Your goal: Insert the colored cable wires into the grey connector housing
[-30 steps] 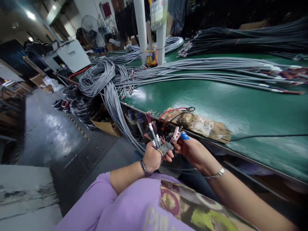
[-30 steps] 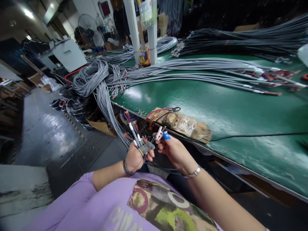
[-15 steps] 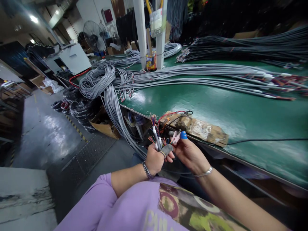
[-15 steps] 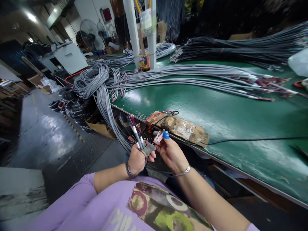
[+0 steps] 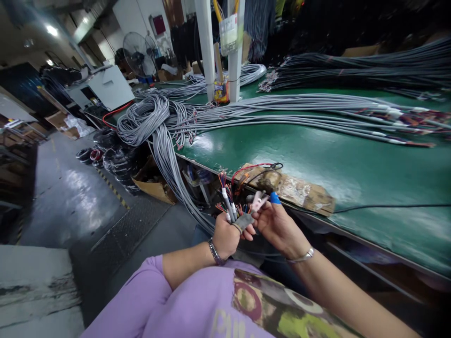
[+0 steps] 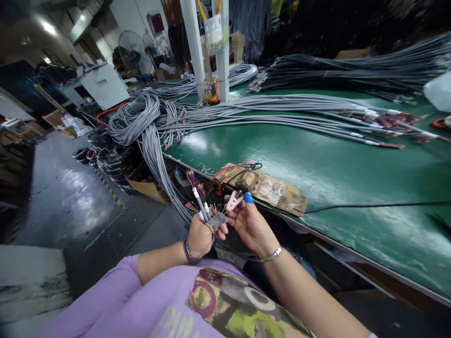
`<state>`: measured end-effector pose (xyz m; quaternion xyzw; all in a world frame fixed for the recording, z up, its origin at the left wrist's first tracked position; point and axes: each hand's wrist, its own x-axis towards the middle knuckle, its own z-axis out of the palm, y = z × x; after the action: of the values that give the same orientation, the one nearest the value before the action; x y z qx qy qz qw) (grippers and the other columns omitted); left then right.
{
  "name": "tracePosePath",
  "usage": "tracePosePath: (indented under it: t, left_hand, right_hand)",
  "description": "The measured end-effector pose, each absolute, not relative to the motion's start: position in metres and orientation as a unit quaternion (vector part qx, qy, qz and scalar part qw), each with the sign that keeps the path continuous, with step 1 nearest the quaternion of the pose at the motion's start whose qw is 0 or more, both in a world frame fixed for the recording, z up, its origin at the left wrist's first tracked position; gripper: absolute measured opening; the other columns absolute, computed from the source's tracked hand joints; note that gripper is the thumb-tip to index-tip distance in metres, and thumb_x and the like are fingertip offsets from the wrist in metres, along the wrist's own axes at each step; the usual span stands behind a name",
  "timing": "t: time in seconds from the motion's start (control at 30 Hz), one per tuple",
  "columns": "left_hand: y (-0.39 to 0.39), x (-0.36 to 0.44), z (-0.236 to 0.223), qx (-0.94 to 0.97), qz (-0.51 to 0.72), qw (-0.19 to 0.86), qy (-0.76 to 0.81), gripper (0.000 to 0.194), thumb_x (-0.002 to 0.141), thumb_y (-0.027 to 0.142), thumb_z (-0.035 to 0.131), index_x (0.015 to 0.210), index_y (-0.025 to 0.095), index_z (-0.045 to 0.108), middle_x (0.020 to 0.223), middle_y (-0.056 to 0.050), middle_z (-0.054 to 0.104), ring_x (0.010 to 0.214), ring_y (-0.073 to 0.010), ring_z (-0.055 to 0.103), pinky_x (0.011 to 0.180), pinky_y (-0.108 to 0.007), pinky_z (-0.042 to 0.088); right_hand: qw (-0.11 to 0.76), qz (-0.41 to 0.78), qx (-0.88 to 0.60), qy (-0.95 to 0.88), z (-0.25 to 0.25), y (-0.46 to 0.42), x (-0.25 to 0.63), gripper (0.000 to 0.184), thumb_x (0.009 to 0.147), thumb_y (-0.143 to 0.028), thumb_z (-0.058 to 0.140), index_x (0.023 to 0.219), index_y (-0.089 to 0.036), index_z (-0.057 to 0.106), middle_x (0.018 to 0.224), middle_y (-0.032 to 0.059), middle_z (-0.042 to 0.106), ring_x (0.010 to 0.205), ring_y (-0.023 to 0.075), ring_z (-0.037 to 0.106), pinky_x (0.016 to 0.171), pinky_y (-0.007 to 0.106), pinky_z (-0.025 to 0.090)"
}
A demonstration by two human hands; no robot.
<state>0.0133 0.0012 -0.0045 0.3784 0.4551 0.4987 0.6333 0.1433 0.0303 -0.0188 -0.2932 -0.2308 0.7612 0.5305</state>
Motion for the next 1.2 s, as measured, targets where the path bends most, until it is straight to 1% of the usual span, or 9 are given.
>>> tracePosePath:
  t: [0.13, 0.23, 0.33, 0.53, 0.73, 0.83, 0.93, 1.07, 1.2]
  left_hand:
    - [-0.002, 0.008, -0.002, 0.382, 0.497, 0.648, 0.433, 0.038, 0.068, 0.046, 0.075, 0.067, 0.012, 0.059, 0.051, -0.002, 0.062, 0.035, -0.0088, 0.052, 0.035, -0.018, 0.034]
    - [0.0, 0.005, 0.002, 0.372, 0.487, 0.678, 0.406, 0.042, 0.062, 0.048, 0.078, 0.065, 0.011, 0.059, 0.048, -0.002, 0.061, 0.033, -0.0092, 0.05, 0.033, -0.018, 0.033]
    - [0.004, 0.005, 0.004, 0.357, 0.475, 0.705, 0.387, 0.044, 0.057, 0.049, 0.081, 0.064, 0.011, 0.059, 0.048, -0.002, 0.06, 0.032, -0.0094, 0.05, 0.032, -0.019, 0.034]
    - [0.011, 0.01, 0.003, 0.34, 0.465, 0.721, 0.385, 0.041, 0.057, 0.045, 0.081, 0.063, 0.011, 0.06, 0.046, -0.002, 0.06, 0.032, -0.0089, 0.049, 0.033, -0.019, 0.035]
    - [0.015, 0.012, 0.004, 0.342, 0.439, 0.736, 0.386, 0.041, 0.055, 0.045, 0.081, 0.063, 0.009, 0.063, 0.047, -0.002, 0.059, 0.033, -0.0088, 0.049, 0.033, -0.019, 0.035]
    - [0.018, 0.013, 0.004, 0.341, 0.43, 0.741, 0.386, 0.041, 0.054, 0.045, 0.082, 0.063, 0.01, 0.063, 0.046, -0.002, 0.059, 0.033, -0.0087, 0.049, 0.033, -0.019, 0.035]
    - [0.019, 0.015, 0.004, 0.343, 0.422, 0.746, 0.384, 0.042, 0.053, 0.046, 0.082, 0.062, 0.01, 0.063, 0.046, -0.002, 0.058, 0.032, -0.008, 0.048, 0.033, -0.018, 0.034]
    - [0.019, 0.017, 0.002, 0.343, 0.424, 0.745, 0.384, 0.04, 0.054, 0.044, 0.081, 0.061, 0.009, 0.062, 0.045, -0.002, 0.057, 0.031, -0.0078, 0.046, 0.032, -0.018, 0.033]
    - [0.018, 0.016, -0.001, 0.342, 0.424, 0.741, 0.392, 0.039, 0.054, 0.043, 0.08, 0.061, 0.009, 0.062, 0.044, -0.002, 0.057, 0.031, -0.008, 0.046, 0.032, -0.018, 0.034]
  right_hand:
    - [0.534, 0.761, -0.323, -0.177, -0.013, 0.03, 0.146, 0.032, 0.072, -0.051, 0.074, 0.081, -0.021, 0.071, 0.071, -0.0001, 0.067, 0.062, 0.0121, 0.058, 0.059, 0.024, 0.053]
    - [0.54, 0.748, -0.342, -0.18, -0.013, 0.03, 0.147, 0.03, 0.066, -0.045, 0.081, 0.08, -0.02, 0.072, 0.07, -0.0009, 0.066, 0.063, 0.0112, 0.058, 0.058, 0.021, 0.053]
    - [0.54, 0.747, -0.341, -0.183, -0.014, 0.029, 0.148, 0.03, 0.067, -0.048, 0.079, 0.076, -0.021, 0.071, 0.067, -0.0009, 0.064, 0.059, 0.0112, 0.056, 0.057, 0.022, 0.054]
    - [0.526, 0.741, -0.369, -0.197, -0.012, 0.03, 0.149, 0.034, 0.069, -0.051, 0.077, 0.067, -0.019, 0.065, 0.058, -0.0012, 0.059, 0.051, 0.0105, 0.054, 0.049, 0.022, 0.05]
    - [0.565, 0.698, -0.355, -0.258, -0.015, 0.031, 0.144, 0.04, 0.081, -0.059, 0.06, 0.077, -0.02, 0.066, 0.067, 0.004, 0.065, 0.053, 0.0152, 0.056, 0.051, 0.029, 0.051]
    - [0.519, 0.742, -0.316, -0.283, -0.012, 0.031, 0.142, 0.048, 0.081, -0.067, 0.054, 0.08, -0.02, 0.065, 0.066, 0.0056, 0.067, 0.047, 0.018, 0.058, 0.049, 0.034, 0.052]
    - [0.478, 0.789, -0.271, -0.276, -0.008, 0.031, 0.14, 0.052, 0.076, -0.071, 0.057, 0.08, -0.019, 0.064, 0.06, 0.0039, 0.066, 0.038, 0.019, 0.057, 0.042, 0.036, 0.051]
    - [0.476, 0.803, -0.25, -0.256, -0.005, 0.032, 0.138, 0.048, 0.079, -0.067, 0.056, 0.084, -0.02, 0.063, 0.054, 0.001, 0.064, 0.034, 0.0203, 0.057, 0.041, 0.038, 0.053]
    - [0.499, 0.792, -0.266, -0.228, -0.005, 0.032, 0.136, 0.043, 0.081, -0.063, 0.057, 0.084, -0.02, 0.063, 0.056, 0.0004, 0.064, 0.032, 0.0183, 0.054, 0.042, 0.039, 0.054]
